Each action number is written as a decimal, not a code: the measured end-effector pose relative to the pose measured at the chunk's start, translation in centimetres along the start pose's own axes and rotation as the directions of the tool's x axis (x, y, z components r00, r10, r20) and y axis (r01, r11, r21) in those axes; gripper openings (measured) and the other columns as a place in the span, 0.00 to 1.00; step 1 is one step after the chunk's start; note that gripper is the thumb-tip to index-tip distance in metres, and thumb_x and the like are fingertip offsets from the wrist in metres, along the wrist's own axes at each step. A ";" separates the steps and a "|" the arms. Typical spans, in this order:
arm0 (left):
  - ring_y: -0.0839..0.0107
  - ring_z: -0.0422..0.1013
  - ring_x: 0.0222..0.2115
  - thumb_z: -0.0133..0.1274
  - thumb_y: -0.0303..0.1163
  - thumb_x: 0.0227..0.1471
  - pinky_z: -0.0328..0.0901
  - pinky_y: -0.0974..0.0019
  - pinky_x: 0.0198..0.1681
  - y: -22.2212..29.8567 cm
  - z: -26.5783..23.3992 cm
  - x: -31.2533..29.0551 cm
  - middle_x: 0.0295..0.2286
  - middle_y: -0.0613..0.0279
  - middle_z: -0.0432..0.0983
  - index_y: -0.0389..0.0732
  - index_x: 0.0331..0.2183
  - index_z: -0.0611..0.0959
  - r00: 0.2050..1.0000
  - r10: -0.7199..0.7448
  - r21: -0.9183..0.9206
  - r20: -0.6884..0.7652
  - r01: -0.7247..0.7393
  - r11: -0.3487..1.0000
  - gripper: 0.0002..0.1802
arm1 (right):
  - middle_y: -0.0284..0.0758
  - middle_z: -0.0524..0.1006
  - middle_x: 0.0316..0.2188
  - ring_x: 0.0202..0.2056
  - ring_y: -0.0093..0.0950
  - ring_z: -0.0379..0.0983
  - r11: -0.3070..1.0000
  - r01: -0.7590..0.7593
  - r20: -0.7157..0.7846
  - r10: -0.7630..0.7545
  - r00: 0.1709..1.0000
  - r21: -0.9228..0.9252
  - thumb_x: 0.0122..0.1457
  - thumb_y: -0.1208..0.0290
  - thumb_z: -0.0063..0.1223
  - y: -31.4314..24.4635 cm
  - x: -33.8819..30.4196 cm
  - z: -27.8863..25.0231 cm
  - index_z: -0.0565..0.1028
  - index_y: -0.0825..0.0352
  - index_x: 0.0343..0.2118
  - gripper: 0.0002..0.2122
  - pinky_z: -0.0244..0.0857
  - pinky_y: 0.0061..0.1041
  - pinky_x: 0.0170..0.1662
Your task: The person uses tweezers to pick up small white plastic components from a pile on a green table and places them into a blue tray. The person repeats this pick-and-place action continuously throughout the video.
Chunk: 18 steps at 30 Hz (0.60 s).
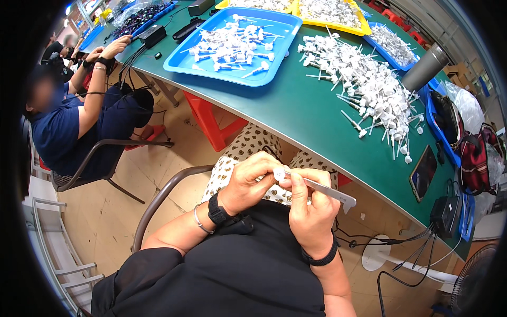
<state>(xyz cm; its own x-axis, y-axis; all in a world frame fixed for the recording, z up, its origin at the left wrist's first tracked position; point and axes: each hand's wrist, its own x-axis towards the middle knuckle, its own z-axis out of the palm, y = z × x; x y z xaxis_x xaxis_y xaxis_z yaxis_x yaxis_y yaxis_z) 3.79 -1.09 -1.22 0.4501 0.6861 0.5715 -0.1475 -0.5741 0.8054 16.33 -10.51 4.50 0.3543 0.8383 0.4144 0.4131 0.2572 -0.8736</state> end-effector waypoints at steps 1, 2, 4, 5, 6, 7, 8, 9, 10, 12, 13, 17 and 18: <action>0.66 0.75 0.31 0.60 0.18 0.49 0.70 0.67 0.33 0.0 0.0 0.0 0.31 0.59 0.77 0.37 0.37 0.84 1.000 0.006 -0.001 -0.004 -0.007 1.000 0.10 | 0.40 0.81 0.32 0.34 0.25 0.80 0.999 -0.049 0.015 0.048 0.999 0.016 0.66 0.82 0.48 -0.4 0.0 -0.1 0.72 0.75 0.39 0.02 0.76 0.23 0.39; 0.66 0.76 0.31 0.60 0.18 0.49 0.70 0.67 0.33 0.0 0.0 0.0 0.31 0.59 0.77 0.37 0.37 0.84 1.000 0.011 -0.001 -0.007 -0.011 1.000 0.10 | 0.41 0.81 0.32 0.35 0.25 0.80 0.995 -0.097 0.032 0.096 0.995 0.031 0.66 0.82 0.47 -0.6 0.0 -0.2 0.71 0.75 0.40 0.03 0.76 0.24 0.42; 0.65 0.76 0.31 0.59 0.18 0.49 0.70 0.66 0.33 0.0 -0.1 0.2 0.31 0.59 0.77 0.37 0.37 0.84 1.000 0.023 -0.003 -0.009 -0.023 1.000 0.10 | 0.42 0.80 0.35 0.36 0.26 0.80 0.991 -0.114 0.026 0.112 0.993 0.076 0.66 0.82 0.47 -0.7 0.0 -0.1 0.71 0.75 0.41 0.04 0.76 0.24 0.43; 0.66 0.76 0.31 0.59 0.18 0.50 0.71 0.67 0.33 0.0 -0.1 0.3 0.31 0.59 0.77 0.37 0.37 0.84 1.000 0.013 -0.018 -0.008 -0.013 1.000 0.10 | 0.43 0.80 0.36 0.36 0.26 0.80 0.988 -0.122 0.024 0.120 0.992 0.099 0.66 0.82 0.47 -0.7 0.0 0.0 0.71 0.76 0.41 0.04 0.76 0.25 0.43; 0.67 0.76 0.31 0.59 0.18 0.51 0.71 0.67 0.33 0.0 -0.2 0.4 0.31 0.59 0.77 0.36 0.37 0.84 1.000 0.004 -0.033 -0.008 -0.004 0.999 0.09 | 0.44 0.80 0.37 0.36 0.27 0.80 0.997 -0.030 0.010 0.029 1.000 0.068 0.66 0.81 0.48 -0.7 0.1 0.0 0.71 0.76 0.42 0.04 0.76 0.25 0.43; 0.68 0.76 0.31 0.58 0.18 0.52 0.71 0.68 0.33 0.0 -0.3 0.5 0.32 0.59 0.77 0.36 0.37 0.84 1.000 -0.005 -0.047 -0.008 0.005 0.999 0.09 | 0.45 0.80 0.39 0.37 0.27 0.80 0.997 0.063 -0.001 -0.063 0.998 0.037 0.66 0.81 0.48 -0.7 0.1 0.0 0.71 0.76 0.43 0.05 0.76 0.25 0.44; 0.69 0.77 0.32 0.58 0.19 0.53 0.72 0.68 0.34 0.2 -0.3 0.6 0.33 0.58 0.77 0.35 0.38 0.84 0.999 -0.038 -0.101 0.008 0.039 0.994 0.08 | 0.46 0.79 0.40 0.37 0.28 0.80 0.988 0.155 -0.009 -0.155 0.988 0.005 0.66 0.81 0.48 -0.6 0.2 0.1 0.70 0.76 0.43 0.06 0.76 0.26 0.44; 0.70 0.77 0.32 0.57 0.20 0.55 0.73 0.69 0.34 0.4 -0.4 0.5 0.34 0.58 0.77 0.34 0.38 0.84 0.997 -0.071 -0.152 0.025 0.074 0.986 0.07 | 0.46 0.80 0.38 0.34 0.29 0.81 0.973 0.206 -0.123 -0.193 0.973 0.101 0.64 0.82 0.53 -0.1 0.1 0.5 0.72 0.76 0.42 0.06 0.77 0.25 0.42; 0.71 0.77 0.33 0.56 0.21 0.57 0.73 0.70 0.35 0.5 -0.4 0.4 0.35 0.57 0.77 0.33 0.38 0.84 0.994 -0.103 -0.203 0.044 0.110 0.973 0.06 | 0.46 0.80 0.38 0.35 0.30 0.81 0.970 0.213 -0.127 -0.198 0.972 0.115 0.64 0.82 0.53 -0.1 0.1 0.4 0.72 0.76 0.43 0.07 0.77 0.26 0.42; 0.72 0.77 0.32 0.55 0.23 0.60 0.74 0.71 0.35 0.8 -0.5 0.4 0.35 0.58 0.77 0.32 0.39 0.84 0.980 -0.187 -0.306 0.062 0.197 0.932 0.07 | 0.47 0.80 0.40 0.36 0.31 0.81 0.963 0.226 -0.134 -0.207 0.969 0.145 0.64 0.82 0.53 -0.2 0.3 -0.3 0.72 0.77 0.44 0.08 0.78 0.28 0.43; 0.73 0.77 0.32 0.54 0.24 0.61 0.74 0.72 0.35 0.8 -0.5 0.3 0.36 0.58 0.77 0.32 0.39 0.84 0.971 -0.228 -0.355 0.075 0.239 0.904 0.07 | 0.47 0.78 0.42 0.38 0.32 0.81 0.962 0.215 -0.125 -0.196 0.973 0.167 0.64 0.82 0.52 0.0 0.3 -0.4 0.71 0.77 0.44 0.08 0.78 0.28 0.42; 0.74 0.78 0.31 0.53 0.25 0.62 0.74 0.72 0.35 1.0 -0.6 0.5 0.35 0.59 0.76 0.32 0.40 0.84 0.963 -0.255 -0.398 0.090 0.269 0.877 0.08 | 0.45 0.77 0.42 0.38 0.31 0.80 0.974 0.168 -0.088 -0.156 0.984 0.155 0.64 0.82 0.52 0.1 0.3 -0.5 0.71 0.78 0.45 0.08 0.79 0.27 0.42; 0.74 0.78 0.31 0.53 0.25 0.62 0.74 0.72 0.35 1.0 -0.6 0.5 0.35 0.59 0.76 0.32 0.40 0.84 0.961 -0.259 -0.402 0.093 0.274 0.874 0.08 | 0.45 0.77 0.42 0.38 0.31 0.80 0.973 0.162 -0.090 -0.149 0.985 0.162 0.64 0.82 0.52 0.1 0.2 -0.4 0.72 0.78 0.45 0.08 0.80 0.27 0.42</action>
<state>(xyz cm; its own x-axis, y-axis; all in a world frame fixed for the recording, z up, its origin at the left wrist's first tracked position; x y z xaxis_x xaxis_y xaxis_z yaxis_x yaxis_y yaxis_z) 3.29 -1.02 -0.07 0.5532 0.7666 0.3261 -0.3594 -0.1336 0.9236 16.84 -10.49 4.58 0.3630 0.7438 0.5613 0.3237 0.4643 -0.8244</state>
